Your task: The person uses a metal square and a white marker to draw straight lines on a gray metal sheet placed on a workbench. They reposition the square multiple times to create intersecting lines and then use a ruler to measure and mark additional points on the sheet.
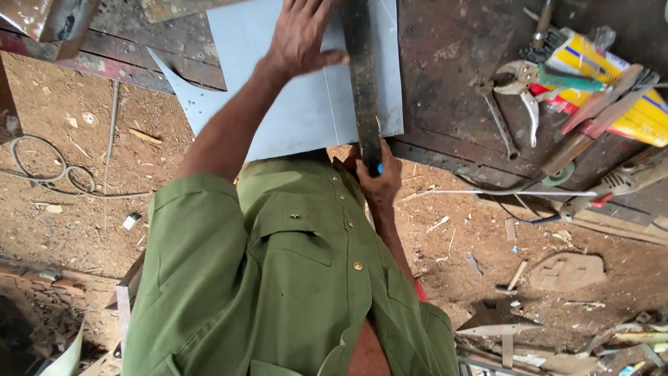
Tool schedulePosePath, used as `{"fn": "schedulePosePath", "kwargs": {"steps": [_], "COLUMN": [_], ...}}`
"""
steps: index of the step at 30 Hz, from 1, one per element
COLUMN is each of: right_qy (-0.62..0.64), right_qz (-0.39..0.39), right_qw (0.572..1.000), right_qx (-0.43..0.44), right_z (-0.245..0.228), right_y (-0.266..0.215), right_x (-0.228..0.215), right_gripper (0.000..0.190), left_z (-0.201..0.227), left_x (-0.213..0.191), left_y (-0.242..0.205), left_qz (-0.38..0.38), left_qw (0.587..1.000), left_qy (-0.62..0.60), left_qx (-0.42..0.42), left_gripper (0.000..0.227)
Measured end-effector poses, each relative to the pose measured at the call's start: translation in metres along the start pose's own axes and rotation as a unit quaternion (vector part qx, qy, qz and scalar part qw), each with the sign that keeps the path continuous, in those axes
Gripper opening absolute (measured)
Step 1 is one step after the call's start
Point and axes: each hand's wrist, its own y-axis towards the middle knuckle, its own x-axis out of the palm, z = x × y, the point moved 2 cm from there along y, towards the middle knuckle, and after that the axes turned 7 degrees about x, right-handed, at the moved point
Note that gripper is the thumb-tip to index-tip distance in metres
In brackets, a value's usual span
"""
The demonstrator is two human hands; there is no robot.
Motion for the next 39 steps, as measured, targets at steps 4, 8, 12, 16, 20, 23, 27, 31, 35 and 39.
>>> {"fn": "schedulePosePath", "kwargs": {"steps": [4, 8, 12, 16, 20, 23, 27, 31, 35, 39], "right_qy": [0.090, 0.118, 0.113, 0.159, 0.140, 0.046, -0.014, -0.001, -0.134, -0.158], "right_qz": [0.063, 0.071, 0.122, 0.164, 0.123, 0.139, 0.216, 0.205, 0.178, 0.136], "right_qw": [0.986, 0.989, 0.986, 0.973, 0.982, 0.987, 0.964, 0.945, 0.941, 0.905], "right_qx": [-0.125, -0.047, 0.009, -0.032, 0.010, -0.068, -0.156, -0.254, -0.255, -0.370], "right_z": [-0.004, -0.022, 0.003, 0.027, 0.058, 0.090, 0.097, 0.088, 0.076, 0.053], "right_y": [0.021, 0.062, 0.136, 0.236, 0.308, 0.344, 0.339, 0.298, 0.268, 0.257], "right_x": [-0.040, -0.102, -0.136, -0.152, -0.161, -0.173, -0.175, -0.146, -0.109, -0.095], "right_gripper": [0.049, 0.059, 0.067, 0.062, 0.062, 0.055, 0.036, 0.040, 0.047, 0.045], "left_z": [0.054, 0.085, 0.112, 0.158, 0.185, 0.190, 0.180, 0.168, 0.148, 0.140], "left_x": [-0.104, -0.133, -0.136, -0.150, -0.108, -0.093, -0.087, -0.075, -0.051, -0.034], "left_y": [-0.050, -0.153, -0.247, -0.279, -0.304, -0.269, -0.238, -0.241, -0.246, -0.258], "left_qz": [-0.029, 0.056, 0.142, 0.211, 0.342, 0.401, 0.464, 0.494, 0.538, 0.559], "left_qw": [0.988, 0.975, 0.923, 0.757, 0.423, 0.297, 0.272, 0.263, 0.249, 0.252], "left_qy": [-0.148, -0.133, -0.062, -0.113, -0.431, -0.532, -0.496, -0.501, -0.461, -0.456], "left_qx": [-0.032, -0.170, -0.353, -0.608, -0.720, -0.684, -0.682, -0.660, -0.660, -0.645], "left_gripper": [0.071, 0.051, 0.055, 0.047, 0.062, 0.033, 0.013, 0.015, 0.010, 0.016]}}
